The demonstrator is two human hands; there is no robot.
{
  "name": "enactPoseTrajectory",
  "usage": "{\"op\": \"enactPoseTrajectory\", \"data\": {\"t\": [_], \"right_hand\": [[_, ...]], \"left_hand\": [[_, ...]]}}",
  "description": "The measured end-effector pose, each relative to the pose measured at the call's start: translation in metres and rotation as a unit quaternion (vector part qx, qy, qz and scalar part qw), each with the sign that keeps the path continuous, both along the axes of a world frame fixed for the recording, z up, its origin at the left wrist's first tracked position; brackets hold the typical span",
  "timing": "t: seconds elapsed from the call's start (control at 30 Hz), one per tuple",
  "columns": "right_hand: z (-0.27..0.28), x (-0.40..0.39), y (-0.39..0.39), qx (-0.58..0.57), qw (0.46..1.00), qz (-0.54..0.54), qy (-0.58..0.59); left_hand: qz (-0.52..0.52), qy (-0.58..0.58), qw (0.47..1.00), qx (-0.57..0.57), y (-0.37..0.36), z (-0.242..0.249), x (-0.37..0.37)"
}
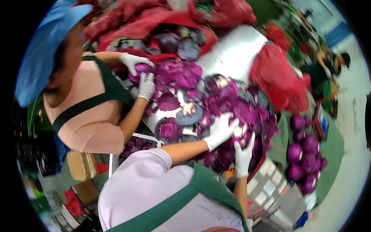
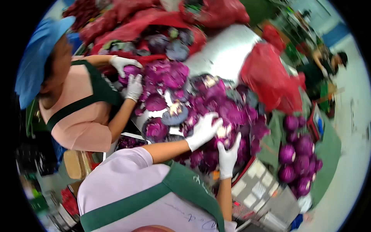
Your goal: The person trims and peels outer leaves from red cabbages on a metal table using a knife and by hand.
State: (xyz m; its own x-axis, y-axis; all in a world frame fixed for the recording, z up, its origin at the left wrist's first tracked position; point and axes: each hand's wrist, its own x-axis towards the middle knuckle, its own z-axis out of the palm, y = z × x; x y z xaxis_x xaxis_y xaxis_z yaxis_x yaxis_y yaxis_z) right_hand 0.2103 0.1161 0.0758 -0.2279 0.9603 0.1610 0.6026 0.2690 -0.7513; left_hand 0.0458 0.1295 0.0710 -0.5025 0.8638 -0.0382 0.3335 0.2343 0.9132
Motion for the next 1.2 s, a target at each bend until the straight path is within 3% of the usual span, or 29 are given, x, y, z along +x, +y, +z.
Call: {"op": "enactPoseTrajectory", "data": {"t": [0.07, 0.1, 0.17, 0.23, 0.3, 0.47, 0.5, 0.53, 0.57, 0.63, 0.7, 0.73, 0.77, 0.9, 0.97, 1.2], "right_hand": [[0.019, -0.005, -0.004, -0.079, 0.987, -0.015, 0.138], [0.014, -0.002, 0.0, 0.001, 0.995, -0.038, 0.09], [0.019, 0.007, 0.004, -0.123, 0.979, -0.131, 0.093], [-0.001, 0.017, 0.014, -0.112, 0.95, -0.171, 0.234], [-0.015, 0.029, 0.029, -0.118, 0.946, -0.187, 0.236], [-0.041, 0.058, 0.056, -0.133, 0.96, -0.22, 0.109], [-0.048, 0.065, 0.061, -0.07, 0.978, -0.193, -0.045], [-0.034, 0.057, 0.056, 0.024, 0.979, -0.192, -0.068], [-0.011, 0.051, 0.048, 0.115, 0.971, -0.191, -0.091], [0.029, 0.045, 0.041, 0.09, 0.981, -0.131, -0.115], [0.045, 0.041, 0.036, -0.074, 0.996, -0.036, -0.038], [0.046, 0.035, 0.029, -0.05, 0.998, -0.007, -0.028], [0.041, 0.033, 0.027, -0.043, 0.995, 0.016, -0.091], [0.037, 0.024, 0.014, -0.031, 0.982, 0.006, -0.185], [0.038, 0.021, 0.011, -0.069, 0.977, 0.013, -0.199], [0.033, 0.015, 0.004, -0.04, 0.971, -0.01, -0.234]], "left_hand": [[0.004, 0.017, 0.998, 0.056, 0.009, -0.006, 0.009], [-0.027, 0.001, 1.0, -0.004, 0.013, 0.008, 0.007], [-0.001, -0.029, 0.998, 0.051, 0.028, -0.034, 0.008], [-0.02, -0.091, 0.992, 0.082, 0.035, -0.053, 0.0], [-0.027, -0.192, 0.98, 0.046, 0.031, -0.053, -0.009], [-0.032, -0.289, 0.955, 0.06, 0.018, -0.064, -0.03], [-0.027, -0.312, 0.947, 0.064, 0.015, -0.068, -0.034], [-0.033, -0.291, 0.955, 0.046, 0.008, -0.048, -0.031], [-0.038, -0.266, 0.961, 0.061, 0.01, -0.061, -0.033], [-0.046, -0.248, 0.966, 0.055, 0.009, -0.055, -0.025], [-0.059, -0.179, 0.98, 0.064, 0.008, -0.044, -0.013], [-0.072, -0.133, 0.986, 0.069, 0.01, -0.041, -0.009], [-0.084, -0.087, 0.99, 0.075, 0.012, -0.04, -0.005], [-0.045, -0.052, 0.995, 0.077, 0.018, -0.042, 0.012], [-0.041, -0.051, 0.994, 0.086, 0.018, -0.038, 0.013], [-0.022, 0.024, 0.996, 0.087, 0.013, -0.031, 0.021]]}}
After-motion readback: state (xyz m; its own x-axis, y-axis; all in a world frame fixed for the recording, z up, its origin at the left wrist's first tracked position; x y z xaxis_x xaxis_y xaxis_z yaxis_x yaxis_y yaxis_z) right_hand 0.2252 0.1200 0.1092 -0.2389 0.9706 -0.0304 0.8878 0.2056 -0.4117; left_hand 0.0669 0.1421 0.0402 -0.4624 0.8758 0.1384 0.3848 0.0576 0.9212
